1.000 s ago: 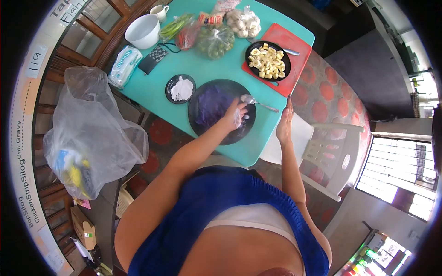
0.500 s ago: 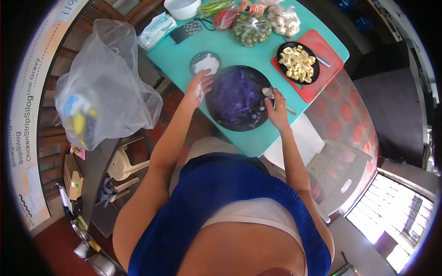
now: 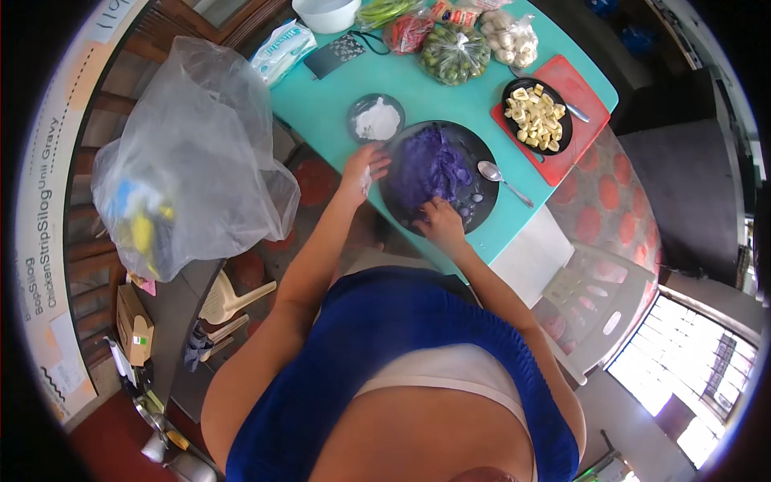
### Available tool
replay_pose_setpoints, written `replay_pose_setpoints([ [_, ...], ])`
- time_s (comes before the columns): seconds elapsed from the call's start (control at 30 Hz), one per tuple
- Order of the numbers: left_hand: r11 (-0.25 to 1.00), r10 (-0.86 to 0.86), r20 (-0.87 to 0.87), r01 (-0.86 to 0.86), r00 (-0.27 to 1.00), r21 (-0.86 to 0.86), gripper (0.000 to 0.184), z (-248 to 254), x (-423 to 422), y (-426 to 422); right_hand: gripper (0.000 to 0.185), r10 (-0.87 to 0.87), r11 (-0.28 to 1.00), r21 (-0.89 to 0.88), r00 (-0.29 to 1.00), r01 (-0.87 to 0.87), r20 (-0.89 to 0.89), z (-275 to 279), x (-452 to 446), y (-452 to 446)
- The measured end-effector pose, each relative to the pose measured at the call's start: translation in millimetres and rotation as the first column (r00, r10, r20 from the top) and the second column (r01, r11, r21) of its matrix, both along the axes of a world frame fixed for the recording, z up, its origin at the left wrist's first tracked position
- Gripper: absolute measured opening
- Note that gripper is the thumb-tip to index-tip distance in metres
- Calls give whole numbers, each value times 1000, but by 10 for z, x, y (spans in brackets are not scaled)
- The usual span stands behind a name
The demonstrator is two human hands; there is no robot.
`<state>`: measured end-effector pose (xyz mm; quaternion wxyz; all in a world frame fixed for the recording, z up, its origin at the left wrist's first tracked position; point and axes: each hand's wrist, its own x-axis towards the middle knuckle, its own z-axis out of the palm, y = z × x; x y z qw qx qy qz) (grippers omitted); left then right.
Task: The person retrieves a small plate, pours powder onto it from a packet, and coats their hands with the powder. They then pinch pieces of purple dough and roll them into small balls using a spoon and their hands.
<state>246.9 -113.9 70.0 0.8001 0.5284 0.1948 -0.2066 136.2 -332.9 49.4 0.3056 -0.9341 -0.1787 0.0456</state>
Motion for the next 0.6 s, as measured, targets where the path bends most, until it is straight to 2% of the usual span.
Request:
replay_pose_setpoints([
  [0.07,1000,-23,13,23,1000,-1,51,-39,37,41,35,-116,992,-55,992,113,-53,65,-4,97],
  [0.17,1000,-10,53,9,999,24,50,-33,203,141,35,-224,973,-63,974,223,-20,101,17,197],
  [0.3,997,50,92,-55,995,60,48,-148,384,320,34,-219,973,-69,976,220,15,231,191,294],
  [0.37,997,74,76,-76,994,27,48,-135,471,379,33,-209,977,-13,962,215,177,271,368,402],
  [0.4,994,105,53,-105,993,-4,48,-133,489,412,33,-218,975,-12,960,223,174,275,464,452],
  [0.43,996,94,47,-94,994,-3,48,-153,519,444,33,-291,954,129,943,272,160,263,566,491],
  [0.5,970,117,-14,-117,993,-212,52,-218,632,436,30,-406,869,352,908,348,106,331,725,485],
  [0.53,971,98,-26,-101,995,-216,52,-214,661,426,30,-422,864,343,901,368,98,327,732,420],
  [0.6,899,66,-27,-71,997,-431,57,-160,685,444,26,-478,838,227,869,496,-131,309,639,250],
])
